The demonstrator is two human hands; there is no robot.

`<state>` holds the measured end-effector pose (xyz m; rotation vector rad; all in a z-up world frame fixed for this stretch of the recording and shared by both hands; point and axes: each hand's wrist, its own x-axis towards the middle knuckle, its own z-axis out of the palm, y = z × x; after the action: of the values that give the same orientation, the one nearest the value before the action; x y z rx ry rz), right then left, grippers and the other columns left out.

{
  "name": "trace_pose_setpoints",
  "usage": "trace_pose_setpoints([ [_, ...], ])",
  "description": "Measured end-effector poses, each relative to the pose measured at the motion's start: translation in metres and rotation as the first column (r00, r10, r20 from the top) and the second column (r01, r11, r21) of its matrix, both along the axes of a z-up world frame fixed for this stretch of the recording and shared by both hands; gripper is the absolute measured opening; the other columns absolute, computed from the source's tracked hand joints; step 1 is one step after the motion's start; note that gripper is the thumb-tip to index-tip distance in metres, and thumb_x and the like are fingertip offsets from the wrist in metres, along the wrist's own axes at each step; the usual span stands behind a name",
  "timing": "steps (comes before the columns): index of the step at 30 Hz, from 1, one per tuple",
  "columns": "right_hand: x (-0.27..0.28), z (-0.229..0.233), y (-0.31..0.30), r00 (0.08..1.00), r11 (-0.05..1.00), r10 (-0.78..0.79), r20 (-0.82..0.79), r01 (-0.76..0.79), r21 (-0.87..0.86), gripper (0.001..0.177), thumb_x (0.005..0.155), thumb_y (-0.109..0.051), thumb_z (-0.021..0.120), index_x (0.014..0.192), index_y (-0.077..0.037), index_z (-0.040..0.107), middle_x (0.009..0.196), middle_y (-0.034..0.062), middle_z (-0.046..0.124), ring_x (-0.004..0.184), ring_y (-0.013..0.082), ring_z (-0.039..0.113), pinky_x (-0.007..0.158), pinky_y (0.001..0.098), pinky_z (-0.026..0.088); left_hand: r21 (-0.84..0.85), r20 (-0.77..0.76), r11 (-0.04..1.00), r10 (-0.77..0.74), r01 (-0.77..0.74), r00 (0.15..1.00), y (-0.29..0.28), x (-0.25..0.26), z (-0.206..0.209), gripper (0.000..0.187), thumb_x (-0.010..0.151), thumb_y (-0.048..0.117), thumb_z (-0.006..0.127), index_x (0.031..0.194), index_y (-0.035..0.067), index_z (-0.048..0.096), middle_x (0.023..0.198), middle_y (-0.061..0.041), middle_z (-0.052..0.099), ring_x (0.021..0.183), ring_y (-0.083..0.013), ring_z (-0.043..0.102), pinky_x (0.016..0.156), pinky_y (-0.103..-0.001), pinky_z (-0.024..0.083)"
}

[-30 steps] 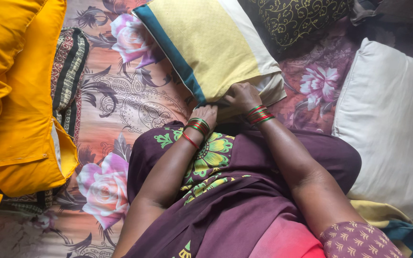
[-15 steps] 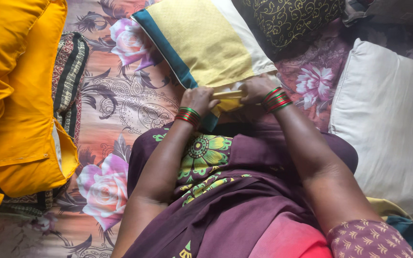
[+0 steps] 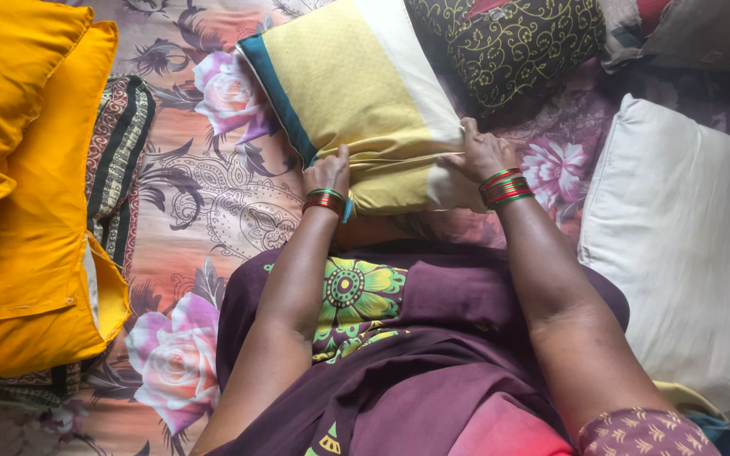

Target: The person inserts a white pillow into a yellow and teal striped pillowcase. They align the corners, push the pillow inside, and smooth the fabric. The person then places the finished pillow on a stack of other pillows on the bed.

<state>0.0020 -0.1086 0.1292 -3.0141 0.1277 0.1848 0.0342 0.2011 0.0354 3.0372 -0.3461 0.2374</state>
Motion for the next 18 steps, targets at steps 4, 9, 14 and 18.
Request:
trace_pose_setpoints([
  [4,0.013,0.006,-0.012,0.989,0.987,-0.111,-0.100,0.122,0.109,0.063,0.096,-0.069,0.060,0.122,-0.013,0.069,0.118,0.0186,0.071,0.113,0.0403,0.065,0.096,0.0555,0.047,0.022,0.060,0.990,-0.140,0.139,0.988,-0.002,0.051,0.023,0.011,0.103,0.010,0.058,0.111,0.013,0.065,0.088,-0.011,0.075,0.084,-0.0311,0.076,0.067,-0.045,0.060],
  [9,0.025,-0.023,-0.030,0.967,0.936,-0.177,-0.183,0.223,0.272,0.062,0.094,-0.064,0.059,0.132,-0.016,0.070,0.124,0.0153,0.074,0.119,0.0356,0.068,0.103,0.0483,0.051,-0.442,-0.512,0.894,-0.311,0.064,0.801,0.040,0.091,0.052,0.064,0.065,0.046,0.094,0.114,0.014,0.068,0.115,-0.011,0.068,0.113,-0.0296,0.065,0.096,-0.045,0.051],
  [14,0.047,-0.065,-0.016,0.975,0.888,-0.207,0.085,0.151,0.435,0.079,0.087,-0.056,0.072,0.145,-0.005,0.053,0.139,0.0244,0.059,0.128,0.0385,0.056,0.105,0.0477,0.046,-0.689,-0.180,0.574,0.456,-0.443,0.871,0.075,0.078,-0.026,0.093,0.070,0.051,0.093,0.143,0.010,0.052,0.138,-0.022,0.057,0.129,-0.0343,0.052,0.112,-0.047,0.041],
  [18,0.068,-0.075,0.018,0.951,0.754,-0.304,0.057,0.204,0.624,0.096,0.081,-0.049,0.085,0.145,0.006,0.039,0.140,0.0310,0.053,0.126,0.0385,0.053,0.104,0.0461,0.043,-0.952,-0.291,0.055,0.149,-0.302,0.945,0.058,0.093,-0.084,0.107,0.073,0.033,0.096,0.148,-0.005,0.030,0.146,-0.024,0.049,0.133,-0.0312,0.050,0.114,-0.042,0.039],
])
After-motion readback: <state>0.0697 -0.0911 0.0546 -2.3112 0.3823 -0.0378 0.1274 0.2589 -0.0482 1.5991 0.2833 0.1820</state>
